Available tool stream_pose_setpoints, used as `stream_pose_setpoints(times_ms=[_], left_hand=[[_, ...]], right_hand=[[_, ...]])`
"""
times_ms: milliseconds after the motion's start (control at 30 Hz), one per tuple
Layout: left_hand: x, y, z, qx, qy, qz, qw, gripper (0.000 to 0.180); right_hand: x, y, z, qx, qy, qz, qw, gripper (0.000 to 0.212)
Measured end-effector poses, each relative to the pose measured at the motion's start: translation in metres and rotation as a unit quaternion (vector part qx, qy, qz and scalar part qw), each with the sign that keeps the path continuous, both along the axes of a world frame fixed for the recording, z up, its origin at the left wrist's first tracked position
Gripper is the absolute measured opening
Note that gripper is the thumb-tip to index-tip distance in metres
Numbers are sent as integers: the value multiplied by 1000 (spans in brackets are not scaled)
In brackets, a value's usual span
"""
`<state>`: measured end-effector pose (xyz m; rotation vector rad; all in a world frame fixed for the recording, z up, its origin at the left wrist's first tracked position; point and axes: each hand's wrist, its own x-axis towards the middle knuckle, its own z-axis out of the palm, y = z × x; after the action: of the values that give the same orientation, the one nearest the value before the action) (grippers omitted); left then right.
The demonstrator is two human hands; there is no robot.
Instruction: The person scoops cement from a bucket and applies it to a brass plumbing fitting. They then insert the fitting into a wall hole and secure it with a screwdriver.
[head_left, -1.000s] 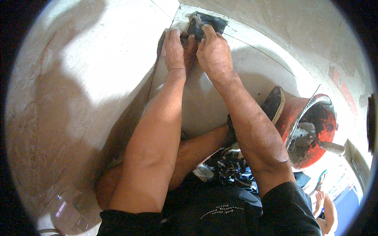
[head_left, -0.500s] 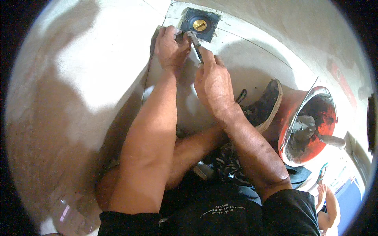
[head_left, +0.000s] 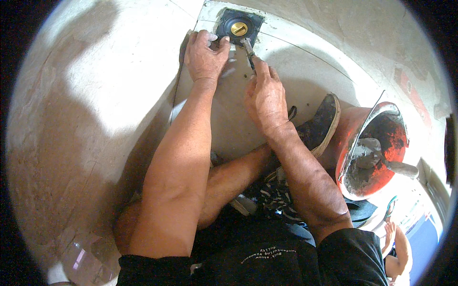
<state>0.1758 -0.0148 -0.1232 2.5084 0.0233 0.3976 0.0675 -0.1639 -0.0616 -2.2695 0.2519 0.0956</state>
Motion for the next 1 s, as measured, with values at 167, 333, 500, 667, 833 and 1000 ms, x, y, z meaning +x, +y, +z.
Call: stream_pose_setpoints(times_ms=[167,333,500,667,833,1000], left_hand=[[-1,1,0,8,-7,1,1000,34],[3,5,-7,45,-54,0,998,38],[1,-1,-2,2,10,-3,1000,37],[3,4,-2,21,22,6,1000,37],[0,1,5,20,6,-3,1000,37],[0,2,4,28,-21,-5,999,36]], right_hand=[[-1,-1,4,15,7,5,1000,43],[1,-2,8,7,20,8,1000,43],[1,-3,1,9,-5,2,1000,42],[15,3,5,12,-30,-16,999,41],[46,4,4,1,-34,-31,999,43],[55,5,8,-16,-4,-42,999,45]])
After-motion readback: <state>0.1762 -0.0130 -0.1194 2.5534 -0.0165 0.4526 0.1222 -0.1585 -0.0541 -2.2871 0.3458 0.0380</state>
